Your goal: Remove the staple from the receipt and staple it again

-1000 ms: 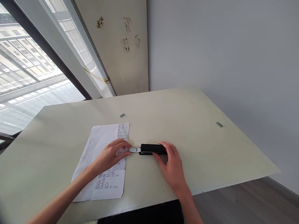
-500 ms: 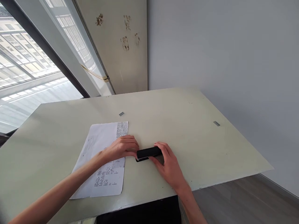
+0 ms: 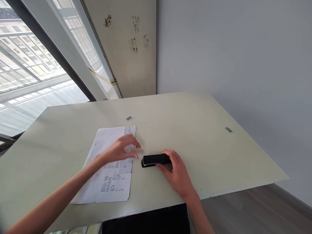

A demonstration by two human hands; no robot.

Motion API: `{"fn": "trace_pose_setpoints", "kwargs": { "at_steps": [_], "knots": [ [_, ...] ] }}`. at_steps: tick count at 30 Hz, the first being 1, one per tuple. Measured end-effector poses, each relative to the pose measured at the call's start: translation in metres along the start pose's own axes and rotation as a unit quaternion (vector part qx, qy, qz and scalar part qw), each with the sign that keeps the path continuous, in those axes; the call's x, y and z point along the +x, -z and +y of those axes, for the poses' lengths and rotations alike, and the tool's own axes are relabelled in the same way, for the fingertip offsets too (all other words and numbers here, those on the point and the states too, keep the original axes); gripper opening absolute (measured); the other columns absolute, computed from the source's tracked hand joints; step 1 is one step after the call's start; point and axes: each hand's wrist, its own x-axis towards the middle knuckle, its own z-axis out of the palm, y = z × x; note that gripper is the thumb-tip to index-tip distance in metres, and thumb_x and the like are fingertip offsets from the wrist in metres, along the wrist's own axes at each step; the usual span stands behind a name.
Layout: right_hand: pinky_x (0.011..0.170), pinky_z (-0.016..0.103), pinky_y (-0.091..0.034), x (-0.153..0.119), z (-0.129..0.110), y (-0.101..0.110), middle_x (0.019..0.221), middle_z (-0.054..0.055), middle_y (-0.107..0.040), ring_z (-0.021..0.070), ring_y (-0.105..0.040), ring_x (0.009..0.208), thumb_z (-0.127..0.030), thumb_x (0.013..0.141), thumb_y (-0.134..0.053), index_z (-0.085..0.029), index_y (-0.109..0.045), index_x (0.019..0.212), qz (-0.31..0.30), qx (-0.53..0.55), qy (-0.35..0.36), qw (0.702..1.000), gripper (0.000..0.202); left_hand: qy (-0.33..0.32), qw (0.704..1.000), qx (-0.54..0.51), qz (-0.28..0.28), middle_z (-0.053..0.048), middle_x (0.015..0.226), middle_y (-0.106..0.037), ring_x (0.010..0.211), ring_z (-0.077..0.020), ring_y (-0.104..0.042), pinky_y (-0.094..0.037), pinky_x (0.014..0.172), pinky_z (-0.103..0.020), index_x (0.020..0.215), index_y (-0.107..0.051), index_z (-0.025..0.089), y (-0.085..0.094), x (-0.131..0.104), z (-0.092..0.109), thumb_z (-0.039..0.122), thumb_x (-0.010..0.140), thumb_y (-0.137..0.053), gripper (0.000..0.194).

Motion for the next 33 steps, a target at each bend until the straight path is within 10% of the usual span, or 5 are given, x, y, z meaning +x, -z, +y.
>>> {"fn": "trace_pose_setpoints", "kwargs": {
  "at_steps": [8, 26, 33],
  "knots": [
    [0.100, 0.047, -0.056, -0.001, -0.001, 0.001, 0.126, 0.006, -0.071, 0.0276, -0.066, 0.115, -0.053, 0.099, -0.065, -0.031, -0.063, 0.124, -0.002, 0.002, -0.021, 1.000, 0.034, 0.277, 0.927, 0.201, 0.153, -0.016, 0.136, -0.060, 0.128, -0.0349, -0.050, -0.037, 0.114, -0.057, 0.126, -0.062, 0.021, 0.036, -0.059, -0.055, 0.053, 0.106, -0.041, 0.043],
    [0.099, 0.045, -0.054, -0.004, -0.005, 0.001, 0.122, 0.005, -0.073, 0.0267, -0.068, 0.110, -0.055, 0.098, -0.066, -0.030, -0.065, 0.121, -0.001, -0.024, -0.022, 0.999, 0.034, 0.271, 0.947, 0.035, 0.170, -0.008, 0.121, -0.062, 0.123, -0.0286, -0.044, -0.038, 0.113, -0.048, 0.106, -0.056, 0.024, -0.004, -0.055, -0.030, 0.050, 0.107, -0.041, 0.029],
    [0.098, 0.046, -0.055, -0.004, -0.005, 0.002, 0.122, 0.005, -0.073, 0.0273, -0.067, 0.109, -0.058, 0.097, -0.066, -0.030, -0.065, 0.122, 0.000, -0.019, -0.027, 0.999, 0.038, 0.272, 0.949, -0.026, 0.155, -0.009, 0.115, -0.068, 0.125, -0.0291, -0.048, -0.047, 0.105, -0.045, 0.103, -0.061, 0.024, 0.006, -0.057, -0.026, 0.058, 0.106, -0.040, 0.040]
  ]
}}
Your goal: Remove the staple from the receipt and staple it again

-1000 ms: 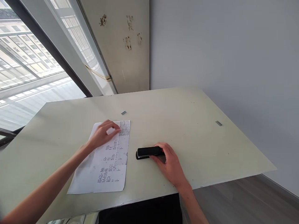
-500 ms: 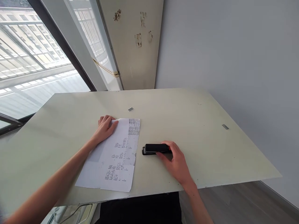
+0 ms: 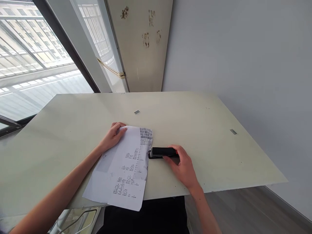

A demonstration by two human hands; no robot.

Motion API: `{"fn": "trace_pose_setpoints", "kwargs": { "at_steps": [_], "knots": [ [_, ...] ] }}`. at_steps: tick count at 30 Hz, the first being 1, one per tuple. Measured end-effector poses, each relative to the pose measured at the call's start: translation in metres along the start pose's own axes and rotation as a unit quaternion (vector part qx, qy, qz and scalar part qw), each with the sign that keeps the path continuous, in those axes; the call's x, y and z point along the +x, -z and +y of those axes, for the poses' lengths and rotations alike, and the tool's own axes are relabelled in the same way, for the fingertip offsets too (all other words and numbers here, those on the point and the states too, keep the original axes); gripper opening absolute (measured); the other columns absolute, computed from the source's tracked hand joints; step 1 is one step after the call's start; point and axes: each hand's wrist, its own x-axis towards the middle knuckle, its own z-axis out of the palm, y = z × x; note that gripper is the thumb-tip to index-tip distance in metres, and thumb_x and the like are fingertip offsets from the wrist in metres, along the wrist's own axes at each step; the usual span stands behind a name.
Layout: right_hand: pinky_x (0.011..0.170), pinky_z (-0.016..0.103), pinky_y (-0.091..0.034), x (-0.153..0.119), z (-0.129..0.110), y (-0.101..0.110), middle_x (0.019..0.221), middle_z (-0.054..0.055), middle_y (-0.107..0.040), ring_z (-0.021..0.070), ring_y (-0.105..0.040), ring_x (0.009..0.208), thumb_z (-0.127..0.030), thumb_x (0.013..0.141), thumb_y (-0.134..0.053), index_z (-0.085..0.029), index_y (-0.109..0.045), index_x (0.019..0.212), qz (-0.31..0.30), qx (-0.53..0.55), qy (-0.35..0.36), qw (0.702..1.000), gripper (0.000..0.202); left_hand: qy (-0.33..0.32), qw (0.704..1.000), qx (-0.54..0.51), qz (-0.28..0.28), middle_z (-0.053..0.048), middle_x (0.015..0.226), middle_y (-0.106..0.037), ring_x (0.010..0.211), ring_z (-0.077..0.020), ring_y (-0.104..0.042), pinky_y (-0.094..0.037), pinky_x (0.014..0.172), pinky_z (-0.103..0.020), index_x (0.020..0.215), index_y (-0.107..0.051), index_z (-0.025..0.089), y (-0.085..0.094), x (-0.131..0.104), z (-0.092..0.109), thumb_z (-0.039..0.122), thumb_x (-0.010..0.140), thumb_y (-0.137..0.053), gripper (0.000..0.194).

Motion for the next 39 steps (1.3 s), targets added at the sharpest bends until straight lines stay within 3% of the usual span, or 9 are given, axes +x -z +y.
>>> {"fn": "trace_pose_setpoints", "kwargs": {
  "at_steps": [6, 13, 16, 23, 28, 30, 32, 35, 39],
  "knots": [
    [0.077, 0.037, -0.059, 0.000, -0.002, 0.001, 0.124, 0.007, -0.073, 0.0276, -0.068, 0.109, -0.061, 0.096, -0.065, -0.030, -0.066, 0.124, -0.006, 0.010, -0.020, 1.000, 0.041, 0.002, 1.000, -0.017, -0.015, -0.008, 0.118, -0.070, 0.129, -0.0290, -0.048, -0.045, 0.110, -0.045, 0.097, -0.062, 0.025, 0.010, 0.001, -0.005, 0.065, 0.104, -0.042, 0.045],
    [0.095, 0.044, -0.057, 0.000, 0.002, 0.000, 0.123, 0.006, -0.073, 0.0270, -0.067, 0.111, -0.060, 0.096, -0.065, -0.031, -0.065, 0.124, -0.001, 0.013, -0.005, 1.000, 0.040, 0.018, 1.000, -0.009, -0.017, -0.009, 0.119, -0.070, 0.130, -0.0294, -0.049, -0.046, 0.107, -0.044, 0.101, -0.064, 0.024, 0.018, -0.001, -0.015, 0.066, 0.103, -0.044, 0.046],
    [0.096, 0.044, -0.057, 0.000, 0.003, -0.001, 0.123, 0.004, -0.073, 0.0265, -0.067, 0.111, -0.059, 0.097, -0.065, -0.032, -0.065, 0.124, -0.002, 0.011, -0.007, 1.000, 0.038, 0.023, 1.000, -0.006, -0.018, -0.009, 0.120, -0.070, 0.130, -0.0291, -0.050, -0.048, 0.104, -0.042, 0.102, -0.064, 0.024, 0.018, -0.004, -0.013, 0.065, 0.104, -0.044, 0.045],
    [0.099, 0.045, -0.055, -0.001, 0.002, 0.000, 0.121, 0.004, -0.073, 0.0263, -0.067, 0.111, -0.057, 0.097, -0.067, -0.032, -0.066, 0.123, -0.002, 0.008, -0.008, 1.000, 0.036, 0.025, 1.000, -0.001, -0.019, -0.008, 0.113, -0.070, 0.125, -0.0301, -0.051, -0.048, 0.104, -0.046, 0.094, -0.062, 0.024, -0.004, -0.005, 0.008, 0.058, 0.104, -0.045, 0.039],
    [0.092, 0.042, -0.057, 0.000, 0.000, 0.001, 0.122, 0.005, -0.073, 0.0265, -0.066, 0.108, -0.058, 0.096, -0.067, -0.031, -0.066, 0.124, -0.002, 0.008, -0.013, 1.000, 0.038, 0.014, 1.000, 0.002, -0.012, -0.007, 0.103, -0.070, 0.119, -0.0302, -0.053, -0.048, 0.104, -0.048, 0.091, -0.059, 0.024, -0.028, -0.005, 0.028, 0.052, 0.106, -0.047, 0.034],
    [0.092, 0.042, -0.056, 0.000, -0.002, 0.003, 0.119, 0.005, -0.073, 0.0265, -0.067, 0.106, -0.059, 0.096, -0.067, -0.030, -0.066, 0.122, -0.002, 0.002, -0.011, 1.000, 0.040, 0.007, 1.000, 0.004, -0.006, -0.008, 0.108, -0.070, 0.121, -0.0297, -0.053, -0.045, 0.109, -0.050, 0.099, -0.061, 0.023, -0.033, -0.008, 0.033, 0.048, 0.106, -0.048, 0.029],
    [0.093, 0.042, -0.055, 0.001, -0.004, 0.008, 0.116, 0.006, -0.074, 0.0263, -0.067, 0.104, -0.061, 0.097, -0.064, -0.028, -0.067, 0.121, -0.013, -0.011, -0.007, 1.000, 0.040, -0.009, 1.000, 0.011, 0.014, -0.009, 0.130, -0.065, 0.131, -0.0295, -0.049, -0.040, 0.117, -0.052, 0.118, -0.061, 0.023, -0.034, -0.012, 0.037, 0.045, 0.106, -0.050, 0.027],
    [0.085, 0.041, -0.056, 0.004, -0.010, 0.019, 0.118, 0.007, -0.074, 0.0263, -0.066, 0.100, -0.063, 0.101, -0.056, -0.028, -0.068, 0.121, -0.029, -0.042, -0.009, 0.999, 0.042, -0.072, 0.996, 0.043, 0.028, -0.011, 0.156, -0.047, 0.148, -0.0309, -0.037, -0.032, 0.125, -0.055, 0.143, -0.049, 0.027, -0.030, -0.024, 0.039, 0.042, 0.106, -0.053, 0.041],
    [0.074, 0.040, -0.055, 0.015, -0.025, 0.031, 0.128, 0.008, -0.073, 0.0249, -0.067, 0.089, -0.065, 0.105, -0.043, -0.029, -0.070, 0.121, -0.015, -0.075, -0.016, 0.997, 0.048, -0.171, 0.984, 0.044, -0.032, -0.012, 0.158, -0.047, 0.151, -0.0323, -0.037, -0.035, 0.124, -0.059, 0.147, -0.048, 0.028, -0.027, -0.045, 0.046, 0.041, 0.108, -0.054, 0.042]
  ]
}}
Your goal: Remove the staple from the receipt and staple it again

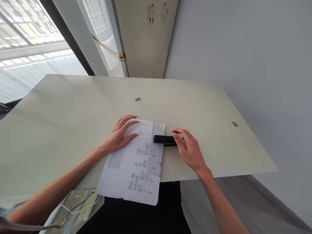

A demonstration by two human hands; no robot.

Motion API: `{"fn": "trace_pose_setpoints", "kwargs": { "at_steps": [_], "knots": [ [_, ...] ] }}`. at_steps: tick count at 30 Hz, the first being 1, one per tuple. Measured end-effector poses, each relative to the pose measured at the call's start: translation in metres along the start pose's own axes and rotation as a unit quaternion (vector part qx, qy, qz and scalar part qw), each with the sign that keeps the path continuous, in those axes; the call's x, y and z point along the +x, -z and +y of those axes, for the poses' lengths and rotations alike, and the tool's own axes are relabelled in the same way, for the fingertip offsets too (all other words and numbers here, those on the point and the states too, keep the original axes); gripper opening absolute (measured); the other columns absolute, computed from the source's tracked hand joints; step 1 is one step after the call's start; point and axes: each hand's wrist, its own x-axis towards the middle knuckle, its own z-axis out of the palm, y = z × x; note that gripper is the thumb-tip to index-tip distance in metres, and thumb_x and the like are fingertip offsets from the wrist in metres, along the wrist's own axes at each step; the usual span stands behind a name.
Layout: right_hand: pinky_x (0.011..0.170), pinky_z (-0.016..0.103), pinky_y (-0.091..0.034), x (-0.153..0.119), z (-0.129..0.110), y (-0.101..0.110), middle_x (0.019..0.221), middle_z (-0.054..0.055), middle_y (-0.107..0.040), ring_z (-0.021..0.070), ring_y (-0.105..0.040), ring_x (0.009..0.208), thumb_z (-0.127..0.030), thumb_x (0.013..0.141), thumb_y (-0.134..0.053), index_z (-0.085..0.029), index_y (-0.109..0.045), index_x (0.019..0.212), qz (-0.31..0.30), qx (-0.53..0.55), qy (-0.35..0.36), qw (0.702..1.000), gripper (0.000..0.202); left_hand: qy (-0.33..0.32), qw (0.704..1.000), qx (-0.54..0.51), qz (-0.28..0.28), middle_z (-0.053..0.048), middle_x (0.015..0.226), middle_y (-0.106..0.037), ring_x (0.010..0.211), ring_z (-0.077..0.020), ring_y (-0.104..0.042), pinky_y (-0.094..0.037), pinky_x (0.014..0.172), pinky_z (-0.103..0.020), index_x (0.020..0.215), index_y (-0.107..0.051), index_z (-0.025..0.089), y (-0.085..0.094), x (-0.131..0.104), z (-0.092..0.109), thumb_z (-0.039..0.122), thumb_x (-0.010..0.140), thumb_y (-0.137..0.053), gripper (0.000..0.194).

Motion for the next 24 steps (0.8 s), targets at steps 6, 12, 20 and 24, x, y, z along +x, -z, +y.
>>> {"fn": "trace_pose_setpoints", "kwargs": {
  "at_steps": [6, 12, 20, 24],
  "knots": [
    [0.085, 0.045, -0.056, 0.020, -0.029, -0.009, 0.120, 0.008, -0.075, 0.0260, -0.069, 0.090, -0.068, 0.107, -0.032, -0.030, -0.069, 0.125, -0.038, -0.035, -0.002, 0.999, 0.056, -0.105, 0.990, -0.004, -0.091, -0.012, 0.168, -0.039, 0.159, -0.0375, -0.028, -0.035, 0.125, -0.063, 0.145, -0.058, 0.029, -0.015, -0.026, 0.026, 0.043, 0.107, -0.057, 0.041],
    [0.114, 0.049, -0.043, 0.032, -0.042, -0.021, 0.141, 0.005, -0.068, 0.0294, -0.057, 0.136, -0.066, 0.109, -0.021, -0.031, -0.065, 0.132, -0.088, -0.078, 0.023, 0.993, 0.060, -0.115, 0.986, 0.052, -0.113, -0.009, 0.178, -0.018, 0.164, -0.0395, -0.013, -0.022, 0.131, -0.064, 0.156, -0.052, 0.030, -0.034, -0.037, 0.037, 0.053, 0.105, -0.058, 0.056],
    [0.117, 0.048, -0.042, 0.027, -0.046, -0.029, 0.143, 0.002, -0.068, 0.0275, -0.057, 0.138, -0.063, 0.111, -0.017, -0.034, -0.067, 0.134, -0.107, -0.106, 0.043, 0.988, 0.062, -0.119, 0.988, 0.039, -0.085, -0.004, 0.178, 0.001, 0.163, -0.0390, -0.009, -0.018, 0.133, -0.060, 0.158, -0.051, 0.031, -0.046, -0.043, 0.048, 0.043, 0.106, -0.060, 0.054],
    [0.113, 0.047, -0.046, 0.029, -0.044, -0.033, 0.140, 0.004, -0.070, 0.0279, -0.062, 0.131, -0.062, 0.110, -0.015, -0.032, -0.070, 0.131, -0.077, -0.107, 0.011, 0.991, 0.066, -0.111, 0.990, 0.039, -0.080, -0.003, 0.178, 0.001, 0.163, -0.0381, -0.009, -0.018, 0.133, -0.059, 0.156, -0.053, 0.031, -0.047, -0.046, 0.050, 0.043, 0.107, -0.059, 0.052]
  ]
}}
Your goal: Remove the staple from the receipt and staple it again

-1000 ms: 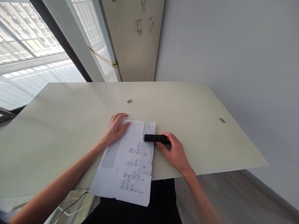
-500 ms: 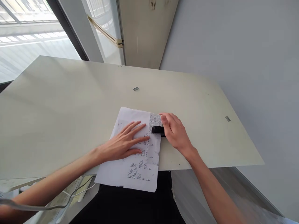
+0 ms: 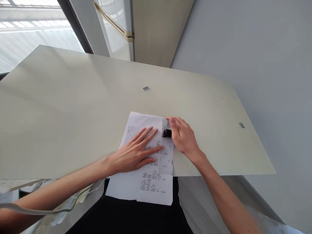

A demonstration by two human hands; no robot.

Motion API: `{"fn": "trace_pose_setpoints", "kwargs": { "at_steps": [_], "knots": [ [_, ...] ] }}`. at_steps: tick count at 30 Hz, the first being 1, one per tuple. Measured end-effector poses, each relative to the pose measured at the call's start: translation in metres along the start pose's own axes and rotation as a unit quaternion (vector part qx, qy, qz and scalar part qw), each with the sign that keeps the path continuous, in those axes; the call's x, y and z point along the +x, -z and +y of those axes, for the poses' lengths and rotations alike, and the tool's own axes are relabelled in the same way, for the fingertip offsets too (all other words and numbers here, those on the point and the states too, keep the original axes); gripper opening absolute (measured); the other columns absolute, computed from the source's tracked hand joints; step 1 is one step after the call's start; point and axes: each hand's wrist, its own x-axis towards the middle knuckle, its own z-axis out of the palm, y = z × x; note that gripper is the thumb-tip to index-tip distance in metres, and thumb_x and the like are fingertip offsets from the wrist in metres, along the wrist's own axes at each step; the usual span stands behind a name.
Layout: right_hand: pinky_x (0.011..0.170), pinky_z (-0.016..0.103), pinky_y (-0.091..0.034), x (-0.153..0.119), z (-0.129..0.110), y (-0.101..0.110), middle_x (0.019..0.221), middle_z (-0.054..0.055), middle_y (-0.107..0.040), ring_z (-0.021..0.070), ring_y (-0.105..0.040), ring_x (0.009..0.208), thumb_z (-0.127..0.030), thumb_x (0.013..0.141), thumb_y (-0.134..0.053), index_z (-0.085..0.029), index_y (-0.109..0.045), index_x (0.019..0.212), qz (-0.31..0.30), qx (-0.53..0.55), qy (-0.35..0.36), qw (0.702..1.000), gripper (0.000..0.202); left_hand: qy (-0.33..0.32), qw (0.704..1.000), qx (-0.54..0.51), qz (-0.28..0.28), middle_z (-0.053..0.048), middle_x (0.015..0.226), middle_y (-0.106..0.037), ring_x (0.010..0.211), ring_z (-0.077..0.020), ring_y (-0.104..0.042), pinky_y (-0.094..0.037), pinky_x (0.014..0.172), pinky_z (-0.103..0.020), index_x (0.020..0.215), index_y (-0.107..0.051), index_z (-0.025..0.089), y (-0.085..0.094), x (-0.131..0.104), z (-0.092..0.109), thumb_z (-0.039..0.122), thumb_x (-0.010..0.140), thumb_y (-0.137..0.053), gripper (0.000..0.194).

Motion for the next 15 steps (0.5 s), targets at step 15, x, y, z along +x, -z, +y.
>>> {"fn": "trace_pose_setpoints", "kwargs": {
  "at_steps": [15],
  "knots": [
    [0.117, 0.051, -0.045, 0.0050, -0.0006, -0.0007, 0.146, 0.002, -0.068, 0.0290, -0.058, 0.138, -0.064, 0.109, -0.016, -0.032, -0.069, 0.132, -0.017, -0.040, -0.042, 0.998, 0.066, 0.022, 1.000, 0.001, 0.022, -0.005, 0.179, 0.000, 0.164, -0.0369, -0.008, -0.019, 0.133, -0.058, 0.154, -0.055, 0.028, -0.0087, -0.0028, 0.0066, 0.041, 0.106, -0.062, 0.050]
  ]
}}
